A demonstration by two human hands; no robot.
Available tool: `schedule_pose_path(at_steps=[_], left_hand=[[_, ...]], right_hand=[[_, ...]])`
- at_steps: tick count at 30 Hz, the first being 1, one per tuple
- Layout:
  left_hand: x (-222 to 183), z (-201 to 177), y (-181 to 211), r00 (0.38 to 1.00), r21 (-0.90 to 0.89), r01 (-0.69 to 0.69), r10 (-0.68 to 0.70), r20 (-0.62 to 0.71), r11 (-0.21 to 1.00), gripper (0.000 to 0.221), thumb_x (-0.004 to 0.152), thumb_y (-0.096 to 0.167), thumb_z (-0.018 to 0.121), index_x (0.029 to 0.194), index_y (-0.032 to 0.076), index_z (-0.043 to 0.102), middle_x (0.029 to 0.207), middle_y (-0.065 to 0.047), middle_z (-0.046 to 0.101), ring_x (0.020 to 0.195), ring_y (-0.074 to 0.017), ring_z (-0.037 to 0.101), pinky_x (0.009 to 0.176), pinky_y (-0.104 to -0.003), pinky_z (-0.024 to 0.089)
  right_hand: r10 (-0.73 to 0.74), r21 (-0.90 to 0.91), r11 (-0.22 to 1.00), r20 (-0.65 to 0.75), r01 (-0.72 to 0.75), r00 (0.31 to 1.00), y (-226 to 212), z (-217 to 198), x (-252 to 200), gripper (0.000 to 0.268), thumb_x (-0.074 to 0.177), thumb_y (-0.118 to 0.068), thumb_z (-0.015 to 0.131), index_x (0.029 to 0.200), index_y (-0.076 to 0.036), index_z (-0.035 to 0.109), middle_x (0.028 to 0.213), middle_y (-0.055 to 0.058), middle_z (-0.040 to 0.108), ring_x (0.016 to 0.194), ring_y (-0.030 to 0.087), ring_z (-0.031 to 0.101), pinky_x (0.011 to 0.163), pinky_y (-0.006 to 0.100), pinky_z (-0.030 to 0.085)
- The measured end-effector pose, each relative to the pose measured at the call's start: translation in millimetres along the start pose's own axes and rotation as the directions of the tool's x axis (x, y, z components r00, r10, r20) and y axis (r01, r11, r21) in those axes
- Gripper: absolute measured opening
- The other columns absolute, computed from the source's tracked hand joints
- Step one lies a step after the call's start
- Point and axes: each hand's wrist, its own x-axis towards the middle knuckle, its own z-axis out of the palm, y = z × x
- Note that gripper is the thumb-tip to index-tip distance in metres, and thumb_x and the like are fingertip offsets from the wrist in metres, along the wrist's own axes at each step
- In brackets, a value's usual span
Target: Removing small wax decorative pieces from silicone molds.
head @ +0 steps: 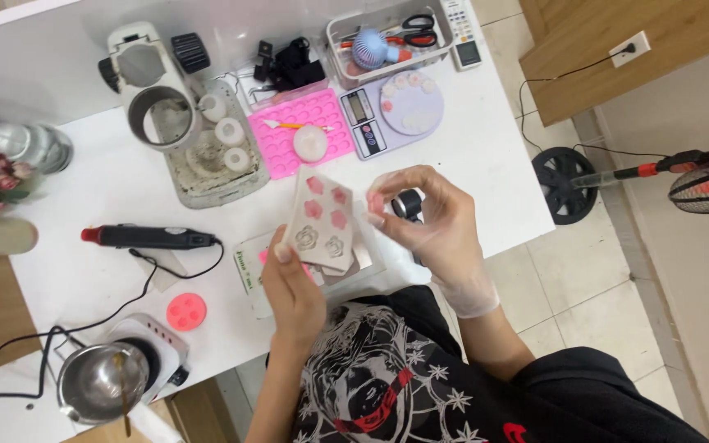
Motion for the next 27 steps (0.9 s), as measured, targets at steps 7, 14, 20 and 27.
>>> schedule_pose_path(at_steps=[7, 14, 20, 27], left_hand=[[-5, -15, -5, 0.993, 0.212, 0.075, -0.053, -0.107, 0.974, 0.064, 0.114, 0.042, 0.024, 0.134, -0.010, 0.055, 0.118, -0.014, 0.068, 0.109, -0.0186, 0.063, 0.096, -0.030, 0.048], [-3, -15, -2, 0.969, 0.160, 0.188, -0.156, -0.189, 0.969, 0.061, 0.114, 0.038, 0.024, 0.133, -0.010, 0.055, 0.120, -0.015, 0.067, 0.111, -0.0191, 0.062, 0.098, -0.031, 0.047], [6, -10, 1, 0.962, 0.213, 0.233, -0.194, -0.189, 0.949, 0.063, 0.113, 0.040, 0.022, 0.133, -0.009, 0.056, 0.118, -0.015, 0.069, 0.109, -0.0195, 0.063, 0.096, -0.030, 0.048], [14, -5, -6, 0.972, 0.198, 0.220, -0.197, -0.126, 0.955, 0.063, 0.113, 0.040, 0.023, 0.136, -0.011, 0.055, 0.120, -0.016, 0.069, 0.111, -0.0206, 0.063, 0.098, -0.031, 0.047]], right_hand=[[0.142, -0.158, 0.968, -0.286, -0.193, 0.948, 171, -63, 82, 0.023, 0.087, -0.013, 0.082, 0.104, 0.001, 0.074, 0.102, 0.007, 0.075, 0.096, 0.013, 0.067, 0.088, 0.028, 0.055], [0.173, -0.366, 0.883, -0.332, -0.295, 0.927, 290, -76, 150, 0.024, 0.081, -0.018, 0.083, 0.102, -0.007, 0.077, 0.097, 0.007, 0.078, 0.090, 0.017, 0.071, 0.085, 0.031, 0.057], [0.110, -0.646, 0.707, -0.300, -0.287, 0.947, 309, -69, 174, 0.025, 0.078, -0.026, 0.087, 0.098, -0.013, 0.079, 0.091, 0.005, 0.078, 0.092, 0.022, 0.070, 0.087, 0.035, 0.054], [0.116, -0.632, 0.723, -0.286, -0.278, 0.951, 313, -76, 170, 0.026, 0.082, -0.013, 0.078, 0.108, -0.013, 0.078, 0.093, 0.002, 0.077, 0.092, 0.020, 0.070, 0.091, 0.034, 0.054]])
